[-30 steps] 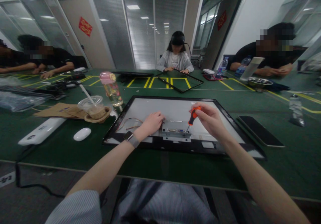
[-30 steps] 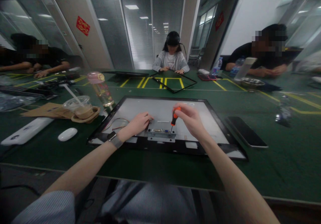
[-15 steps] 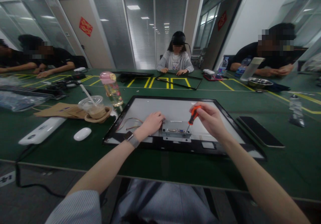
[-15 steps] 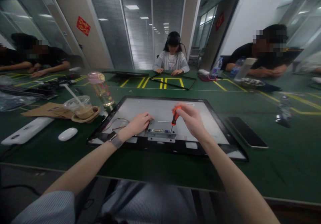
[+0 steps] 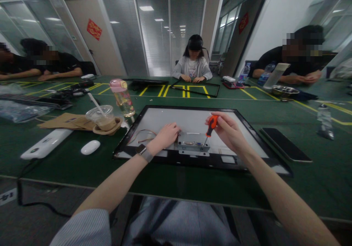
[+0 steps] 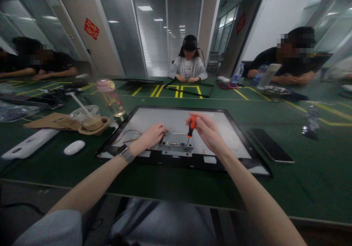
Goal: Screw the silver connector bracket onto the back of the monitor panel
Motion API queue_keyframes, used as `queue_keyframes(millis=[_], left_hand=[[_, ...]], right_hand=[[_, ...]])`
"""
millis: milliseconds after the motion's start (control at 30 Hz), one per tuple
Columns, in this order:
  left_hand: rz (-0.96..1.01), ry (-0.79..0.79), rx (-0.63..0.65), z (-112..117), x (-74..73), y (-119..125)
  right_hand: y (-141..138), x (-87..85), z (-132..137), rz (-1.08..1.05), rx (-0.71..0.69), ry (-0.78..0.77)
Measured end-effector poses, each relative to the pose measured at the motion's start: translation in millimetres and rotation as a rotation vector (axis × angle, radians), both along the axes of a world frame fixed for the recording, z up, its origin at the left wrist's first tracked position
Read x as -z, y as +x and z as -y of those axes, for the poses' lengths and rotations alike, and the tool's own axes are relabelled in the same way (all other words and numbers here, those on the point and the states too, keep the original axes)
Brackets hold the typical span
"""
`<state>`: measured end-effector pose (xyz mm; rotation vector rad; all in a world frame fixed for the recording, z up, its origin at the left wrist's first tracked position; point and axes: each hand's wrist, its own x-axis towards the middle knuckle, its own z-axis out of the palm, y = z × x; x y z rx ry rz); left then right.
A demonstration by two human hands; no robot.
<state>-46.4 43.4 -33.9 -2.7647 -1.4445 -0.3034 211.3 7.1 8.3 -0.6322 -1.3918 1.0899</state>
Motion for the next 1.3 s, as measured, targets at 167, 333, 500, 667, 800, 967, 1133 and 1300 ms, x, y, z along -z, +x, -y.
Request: queue_keyframes(millis=[167,333,500,667,800,967,1133,1300], left_hand=[[-0.007,-0.002,-0.003,-0.2,-0.4,0.1],[-0.006,-0.002,-0.001,1.0,-2.3,0.2],[-0.011,0.006,-0.001,0.1,-1.2,0.2],[-0.007,0.001,-0.001,-0.6,0.5,0.0],[-0.002,-0.003,-0.009,0.3,0.2,-0.3],[0.002,0.009,0.001,0.7,-0.1,-0.3],[-0.014,-0.003,-0.004,0.1,-0.4,0.4],[0.002,0.002,-0.003,0.1,-0.2,0.0]], right_hand=[[0.2,0.9,-0.9,-0.05,-0.028,0.011],[4.9,4.4,-5.3,0.003,0.08,0.013],[3.0,3.8,-5.3,-0.009,0.055,0.014],[1.2,1.6,-2.9,-0.01,0.046,0.037],[3.6,2.1,-3.3,-0.021,0.072,0.051],[3.9,1.9,-3.6,0.025,0.064,-0.006],[2.4,0.0,-2.4,0.048,0.023,0.015],[1.2,-0.6,-1.1,0.019,0.017,0.036]])
